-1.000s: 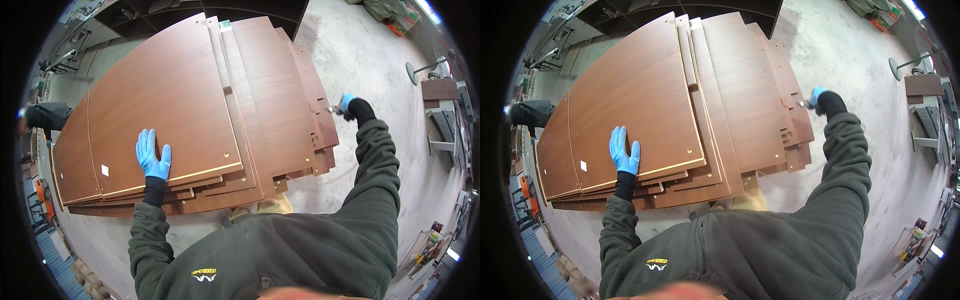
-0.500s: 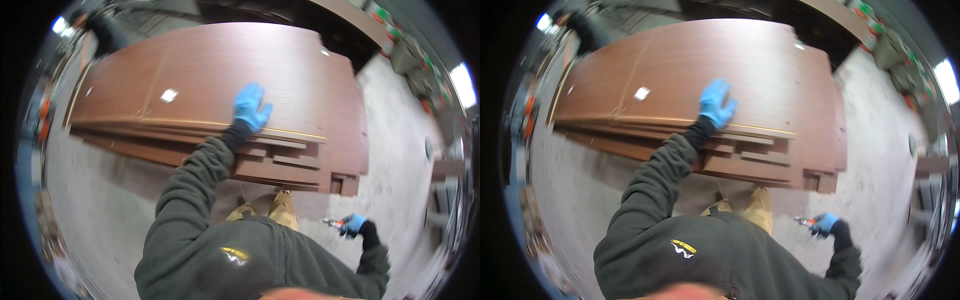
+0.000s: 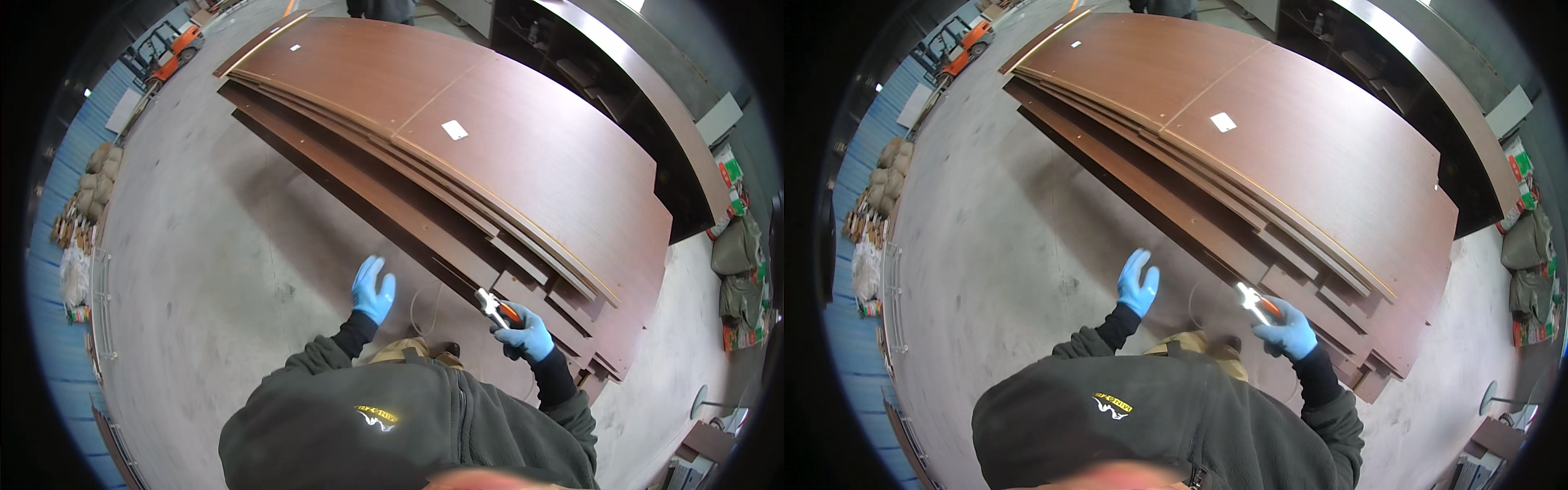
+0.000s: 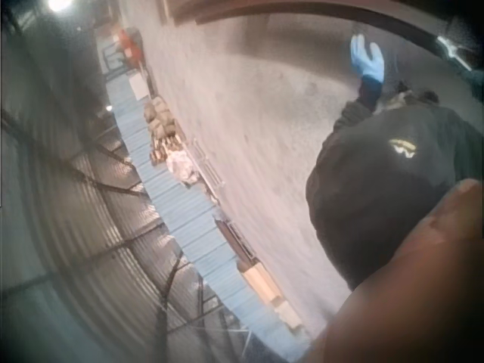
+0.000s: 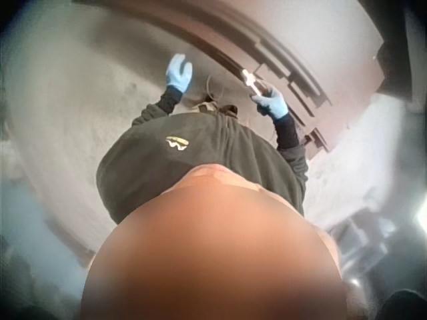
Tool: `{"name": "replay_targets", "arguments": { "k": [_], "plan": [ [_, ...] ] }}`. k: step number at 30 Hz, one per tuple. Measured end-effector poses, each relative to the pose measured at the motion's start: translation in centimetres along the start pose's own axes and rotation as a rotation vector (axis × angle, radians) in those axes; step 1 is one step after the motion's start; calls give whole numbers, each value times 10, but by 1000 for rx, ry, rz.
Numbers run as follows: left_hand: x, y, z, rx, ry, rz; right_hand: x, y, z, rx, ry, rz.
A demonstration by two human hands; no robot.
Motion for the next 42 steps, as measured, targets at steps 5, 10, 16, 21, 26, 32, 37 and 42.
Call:
{"name": "replay_targets", "arguments": {
  "k": [5,10,16,21,26,32,37,42],
  "plan": [
    [-61,134,80,227,9,322,78,58,-99,-240,74,24],
    [-93,271,160,98,-18,897,179,147,-214,-496,40,236],
    [-108,420,329,173,-96,1122,327,262,-332,-950,-172,566],
    [-71,489,448,219,-274,1205,429,358,-353,-1085,-294,343],
    [1,529,472,23,-412,1157,538,452,-354,-1081,-478,274],
    [112,567,461,-98,-177,913,708,542,-380,-1243,-502,158],
    [211,586,511,-65,-107,1064,837,630,-410,-1331,-547,89],
    [302,631,575,-48,-235,1067,919,671,-453,-1510,-414,-77]
  ]
}}
Point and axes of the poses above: each hand's wrist, its own x-axis towards the middle knuckle, its own z-axis out of the back of the hand, y = z × x, the point moved 3 cm from there along x, towards the middle knuckle, and after that the axes turned 12 degrees about -x, right-handed, at the moved point
